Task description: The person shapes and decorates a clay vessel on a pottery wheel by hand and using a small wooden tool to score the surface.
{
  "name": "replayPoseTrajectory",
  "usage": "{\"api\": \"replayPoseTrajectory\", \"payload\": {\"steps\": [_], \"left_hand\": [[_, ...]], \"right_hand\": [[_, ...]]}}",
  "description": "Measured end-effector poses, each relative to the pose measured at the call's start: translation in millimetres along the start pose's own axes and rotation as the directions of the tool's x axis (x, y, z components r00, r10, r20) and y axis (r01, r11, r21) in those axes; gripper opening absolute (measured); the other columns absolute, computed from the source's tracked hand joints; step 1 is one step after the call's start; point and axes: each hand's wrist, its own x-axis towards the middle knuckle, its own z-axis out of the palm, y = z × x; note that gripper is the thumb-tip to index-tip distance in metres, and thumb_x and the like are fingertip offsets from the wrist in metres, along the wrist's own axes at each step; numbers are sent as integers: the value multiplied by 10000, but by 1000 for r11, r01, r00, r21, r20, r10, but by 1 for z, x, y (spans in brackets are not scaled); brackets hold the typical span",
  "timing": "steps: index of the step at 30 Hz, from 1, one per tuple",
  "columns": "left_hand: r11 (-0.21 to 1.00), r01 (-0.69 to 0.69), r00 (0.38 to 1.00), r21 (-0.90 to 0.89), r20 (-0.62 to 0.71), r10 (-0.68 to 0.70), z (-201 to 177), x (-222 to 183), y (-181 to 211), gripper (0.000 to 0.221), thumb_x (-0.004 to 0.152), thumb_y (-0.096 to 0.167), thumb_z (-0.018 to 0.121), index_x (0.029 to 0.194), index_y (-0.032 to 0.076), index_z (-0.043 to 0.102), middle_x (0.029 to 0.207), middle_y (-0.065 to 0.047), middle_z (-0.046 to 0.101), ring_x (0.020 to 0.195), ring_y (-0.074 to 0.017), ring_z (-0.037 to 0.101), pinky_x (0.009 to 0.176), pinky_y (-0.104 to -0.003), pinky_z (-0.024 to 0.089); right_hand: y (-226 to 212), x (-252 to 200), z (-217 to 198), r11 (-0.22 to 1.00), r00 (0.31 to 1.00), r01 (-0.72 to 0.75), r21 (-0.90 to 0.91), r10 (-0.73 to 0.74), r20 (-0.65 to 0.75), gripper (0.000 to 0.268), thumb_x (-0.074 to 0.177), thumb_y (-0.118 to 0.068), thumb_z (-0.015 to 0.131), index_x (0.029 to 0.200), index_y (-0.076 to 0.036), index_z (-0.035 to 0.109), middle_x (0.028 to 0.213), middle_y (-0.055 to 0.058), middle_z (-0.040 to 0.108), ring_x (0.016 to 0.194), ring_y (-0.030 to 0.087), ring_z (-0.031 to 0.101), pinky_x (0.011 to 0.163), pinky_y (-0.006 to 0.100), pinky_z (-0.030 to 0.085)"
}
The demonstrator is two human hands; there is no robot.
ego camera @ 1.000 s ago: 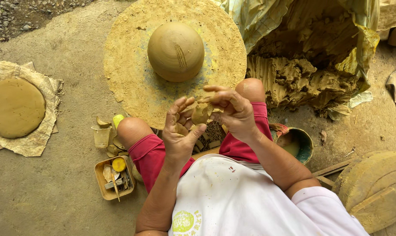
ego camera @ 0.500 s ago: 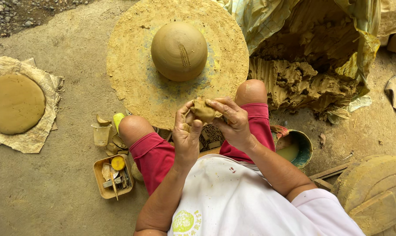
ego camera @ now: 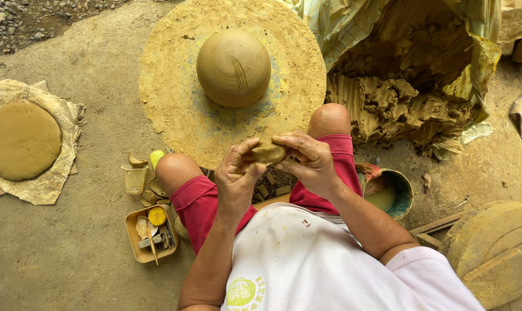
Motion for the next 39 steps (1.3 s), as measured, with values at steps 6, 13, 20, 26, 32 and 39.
{"api": "replayPoseTrajectory", "payload": {"steps": [6,13,20,26,32,39], "left_hand": [[992,-104,986,74,136,93,-6,1,18,581,849,149,838,1378,60,613,1344,-101,660,1210,-197,675,1041,-309,581],[996,-10,988,89,153,-3,-8,-3,6,466,901,108,800,1338,35,655,1323,-114,693,1210,-180,691,1049,-303,593],[985,158,987,-61,5,-158,-2,-2,-3,442,909,119,806,1324,20,692,1226,-111,756,1099,-157,718,972,-273,602],[995,34,999,95,-39,-30,6,-4,0,439,901,112,812,1313,17,694,1233,-102,749,1108,-151,717,976,-270,588],[993,117,993,31,-5,-117,-2,-2,-1,399,894,102,813,1271,18,714,1220,-110,747,1065,-141,727,934,-263,618],[997,81,986,18,144,-83,-10,7,9,664,783,201,819,1378,95,543,1305,-77,665,1078,-130,725,943,-262,618]], "right_hand": [[22,-7,-5,787,960,-272,554,260,103,492,894,113,710,1368,72,586,1299,128,663,1197,200,677,1042,316,584],[15,-6,-5,943,994,-105,316,92,58,476,920,106,752,1378,51,633,1310,103,640,1197,178,664,1024,295,582],[-5,-1,5,996,996,-89,-13,89,-10,659,877,4,790,1464,-16,493,1457,114,609,1168,134,686,952,280,623],[-5,-3,29,989,987,7,-149,-31,-159,541,947,20,752,1458,-18,580,1439,159,663,1332,230,658,1128,343,554],[-22,3,20,970,995,59,-237,-75,-59,737,864,-125,817,1470,4,419,1431,182,595,1349,258,592,1112,339,511],[-3,-4,7,926,995,-38,-376,1,-97,409,871,-97,851,1241,-13,697,1099,100,760,1010,191,760,912,285,611]]}}
